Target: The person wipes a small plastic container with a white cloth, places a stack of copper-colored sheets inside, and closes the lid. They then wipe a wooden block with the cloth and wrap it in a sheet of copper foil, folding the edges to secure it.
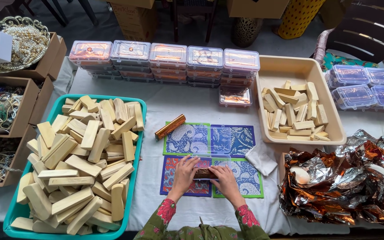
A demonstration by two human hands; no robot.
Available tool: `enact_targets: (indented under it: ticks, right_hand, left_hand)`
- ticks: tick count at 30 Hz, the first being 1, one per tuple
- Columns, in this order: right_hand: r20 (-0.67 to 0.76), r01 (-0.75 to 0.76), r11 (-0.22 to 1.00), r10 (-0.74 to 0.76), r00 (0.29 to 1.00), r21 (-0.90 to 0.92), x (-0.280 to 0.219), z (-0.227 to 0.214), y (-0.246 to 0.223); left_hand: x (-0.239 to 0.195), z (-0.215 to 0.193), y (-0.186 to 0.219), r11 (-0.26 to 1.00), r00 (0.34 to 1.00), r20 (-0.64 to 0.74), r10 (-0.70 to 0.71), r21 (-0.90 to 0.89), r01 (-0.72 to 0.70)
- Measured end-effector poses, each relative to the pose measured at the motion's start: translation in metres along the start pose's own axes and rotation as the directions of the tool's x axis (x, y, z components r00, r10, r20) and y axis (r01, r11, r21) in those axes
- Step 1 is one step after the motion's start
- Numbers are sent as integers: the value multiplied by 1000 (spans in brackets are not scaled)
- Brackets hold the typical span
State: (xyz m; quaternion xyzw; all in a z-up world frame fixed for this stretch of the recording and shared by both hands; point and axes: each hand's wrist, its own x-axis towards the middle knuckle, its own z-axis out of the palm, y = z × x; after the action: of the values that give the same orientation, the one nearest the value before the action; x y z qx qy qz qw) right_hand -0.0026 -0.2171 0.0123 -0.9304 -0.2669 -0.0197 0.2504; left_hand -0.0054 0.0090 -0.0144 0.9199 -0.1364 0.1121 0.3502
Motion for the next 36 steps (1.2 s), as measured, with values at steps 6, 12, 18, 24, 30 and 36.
enact_targets:
  ticks: [6, 12, 18, 24, 30, 36]
  right_hand:
    - [17, -37, 998, 36, 999, 52, 7, -8, -5]
    - [25, -54, 995, 52, 998, 84, 7, -14, -9]
    - [17, -83, 987, 81, 997, 137, 9, -20, -15]
    - [25, -74, 981, 71, 997, 182, 11, -24, -14]
    - [22, -90, 981, 88, 996, 172, 10, -25, -18]
    - [23, -94, 975, 91, 996, 204, 9, -25, -17]
  left_hand:
    - [2, 18, -5, 899, 907, -13, -420, -140, 415]
    - [14, 32, 0, 874, 869, -96, -486, -58, 482]
    - [29, 44, -24, 683, 696, 15, -718, -179, 708]
    - [88, -24, -34, 858, 804, -316, -504, -83, 506]
    - [121, -39, -111, 850, 941, -300, -157, 444, 284]
    - [140, -50, -124, 632, 913, -57, -404, 704, 324]
